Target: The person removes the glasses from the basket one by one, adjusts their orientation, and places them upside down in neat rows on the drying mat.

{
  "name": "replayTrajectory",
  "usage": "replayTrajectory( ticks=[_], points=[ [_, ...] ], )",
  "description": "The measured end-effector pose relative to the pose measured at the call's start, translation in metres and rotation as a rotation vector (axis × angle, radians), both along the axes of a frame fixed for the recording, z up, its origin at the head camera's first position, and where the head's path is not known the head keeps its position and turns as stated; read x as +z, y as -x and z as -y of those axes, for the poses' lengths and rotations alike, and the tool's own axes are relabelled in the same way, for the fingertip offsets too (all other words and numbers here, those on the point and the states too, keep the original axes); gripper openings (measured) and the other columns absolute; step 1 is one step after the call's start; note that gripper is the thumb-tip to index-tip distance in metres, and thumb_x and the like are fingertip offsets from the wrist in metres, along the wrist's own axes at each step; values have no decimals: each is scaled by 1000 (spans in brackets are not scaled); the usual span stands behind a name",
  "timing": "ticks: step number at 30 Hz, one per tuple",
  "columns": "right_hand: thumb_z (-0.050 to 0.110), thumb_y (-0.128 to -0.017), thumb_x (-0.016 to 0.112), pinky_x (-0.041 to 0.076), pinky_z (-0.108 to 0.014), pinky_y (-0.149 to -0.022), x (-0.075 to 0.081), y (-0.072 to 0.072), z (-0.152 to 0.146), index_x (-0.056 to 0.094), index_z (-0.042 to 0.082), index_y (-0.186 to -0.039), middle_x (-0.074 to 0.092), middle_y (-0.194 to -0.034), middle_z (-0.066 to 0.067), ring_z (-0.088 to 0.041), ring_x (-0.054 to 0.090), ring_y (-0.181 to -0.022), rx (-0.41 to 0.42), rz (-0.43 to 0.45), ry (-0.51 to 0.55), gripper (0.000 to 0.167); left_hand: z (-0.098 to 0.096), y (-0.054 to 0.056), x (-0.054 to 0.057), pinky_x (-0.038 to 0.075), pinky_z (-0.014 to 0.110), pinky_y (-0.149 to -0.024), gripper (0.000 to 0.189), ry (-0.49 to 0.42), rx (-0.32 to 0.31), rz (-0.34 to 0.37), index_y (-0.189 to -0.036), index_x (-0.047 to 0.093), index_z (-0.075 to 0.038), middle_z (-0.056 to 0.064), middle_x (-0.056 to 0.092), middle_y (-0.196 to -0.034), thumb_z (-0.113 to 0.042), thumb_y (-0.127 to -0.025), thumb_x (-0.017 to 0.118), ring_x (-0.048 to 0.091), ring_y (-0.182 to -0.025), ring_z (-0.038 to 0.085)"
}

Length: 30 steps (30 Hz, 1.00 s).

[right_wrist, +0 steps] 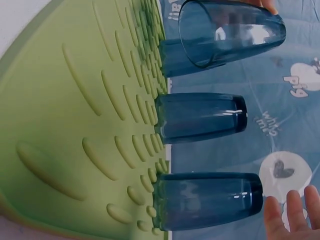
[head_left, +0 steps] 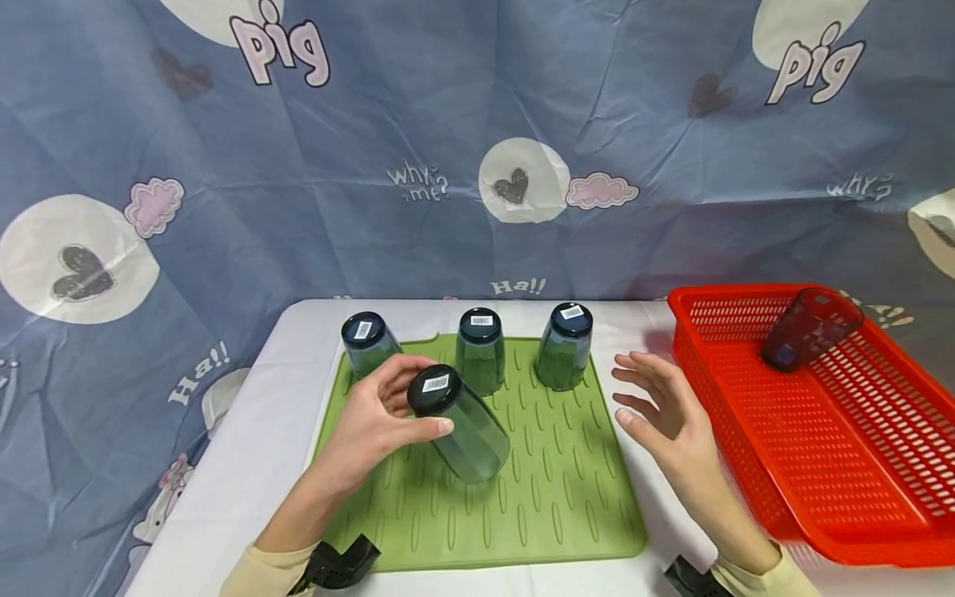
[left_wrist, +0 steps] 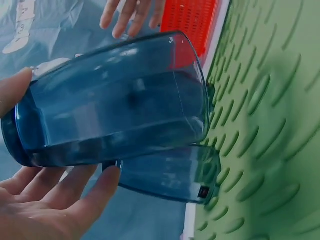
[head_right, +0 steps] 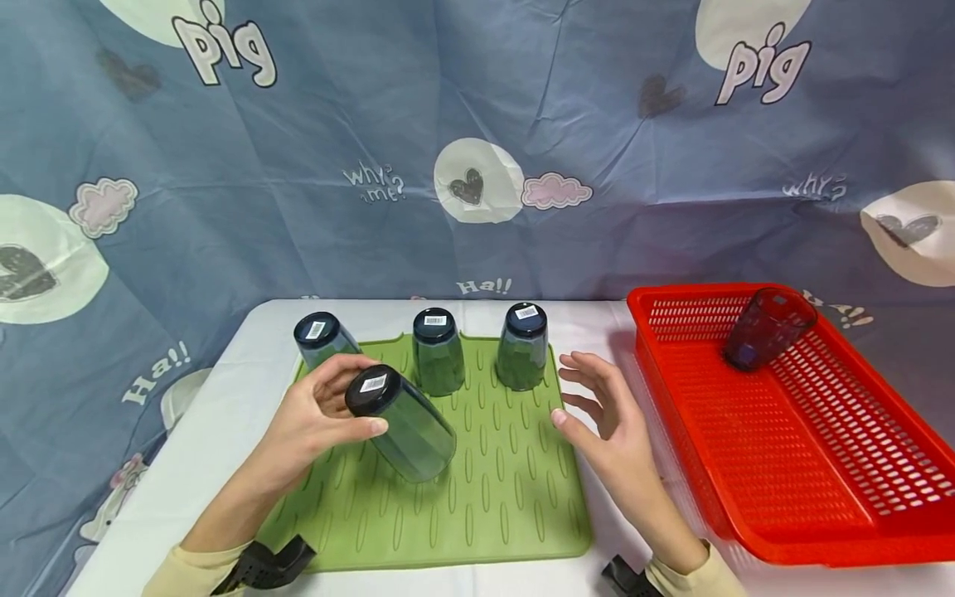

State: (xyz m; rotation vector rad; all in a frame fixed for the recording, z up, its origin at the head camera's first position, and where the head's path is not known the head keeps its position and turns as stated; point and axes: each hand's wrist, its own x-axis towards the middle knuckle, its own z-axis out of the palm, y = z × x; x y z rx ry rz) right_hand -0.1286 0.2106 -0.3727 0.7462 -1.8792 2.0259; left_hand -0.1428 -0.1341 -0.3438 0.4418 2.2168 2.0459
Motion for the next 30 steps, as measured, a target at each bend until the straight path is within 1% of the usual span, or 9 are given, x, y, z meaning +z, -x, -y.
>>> replayTrajectory(
  ticks=[3, 10, 14, 17, 21, 24, 28, 30],
  points=[
    [-22, -86, 54, 47, -35, -99, 0, -1, 0, 36, -10, -142, 44, -139, -28, -38, 46, -125, -4, 14, -11, 60, 0, 0, 2, 53, 40, -91, 64, 40, 15, -25, -128, 56, -10, 8, 67, -119, -6, -71, 86, 66, -103, 28],
    [-22, -86, 53, 47, -34, -99, 0, 1, -1, 35, -12, -140, 45, -138, -27, -38, 47, -124, -11, 3, -6, 58, 3, -2, 6, 52, 35, -91, 64, 155, 50, -94, -127, 58, -16, 0, 68, -117, -12, -71, 88, 63, -109, 17],
    [-20, -87, 55, 48, -35, -99, 0, 2, -2, 37, -10, -141, 45, -139, -26, -37, 47, -125, -30, 44, -16, 58, 3, -4, 6, 51, 37, -91, 63, 206, 73, -114, -126, 59, -20, -4, 68, -115, -17, -71, 89, 62, -110, 12],
    [-20, -86, 57, 48, -36, -99, 0, 2, -2, 38, -9, -141, 46, -139, -25, -39, 47, -125, -41, 66, -21, 59, 1, -5, 5, 50, 40, -93, 64, 233, 84, -122, -126, 60, -21, -4, 68, -115, -22, -70, 90, 62, -109, 11],
    [-20, -86, 57, 48, -36, -98, 0, 4, -2, 40, -10, -139, 46, -138, -27, -40, 47, -124, -46, 55, -21, 57, 0, -6, 2, 50, 42, -94, 63, 257, 95, -131, -125, 60, -23, -6, 68, -115, -26, -70, 90, 61, -110, 11],
    [-19, -86, 58, 48, -36, -98, 0, 4, -3, 42, -9, -138, 47, -138, -26, -41, 47, -124, -55, 67, -33, 55, 0, -8, 2, 50, 41, -94, 63, 270, 105, -143, -125, 60, -23, -6, 68, -115, -27, -70, 90, 61, -110, 10],
    [-17, -87, 59, 48, -37, -99, -2, 4, -4, 44, -7, -138, 47, -139, -23, -42, 45, -124, -71, 103, -54, 55, 3, -10, 4, 50, 42, -94, 63, 276, 128, -157, -126, 60, -23, -6, 68, -114, -24, -70, 90, 62, -109, 10],
    [-17, -87, 59, 48, -37, -99, -2, 3, -4, 45, -6, -138, 47, -139, -23, -42, 46, -125, -76, 113, -60, 55, 6, -11, 6, 50, 40, -94, 64, 286, 144, -153, -125, 60, -25, -7, 68, -113, -24, -70, 91, 62, -108, 9]
  ],
)
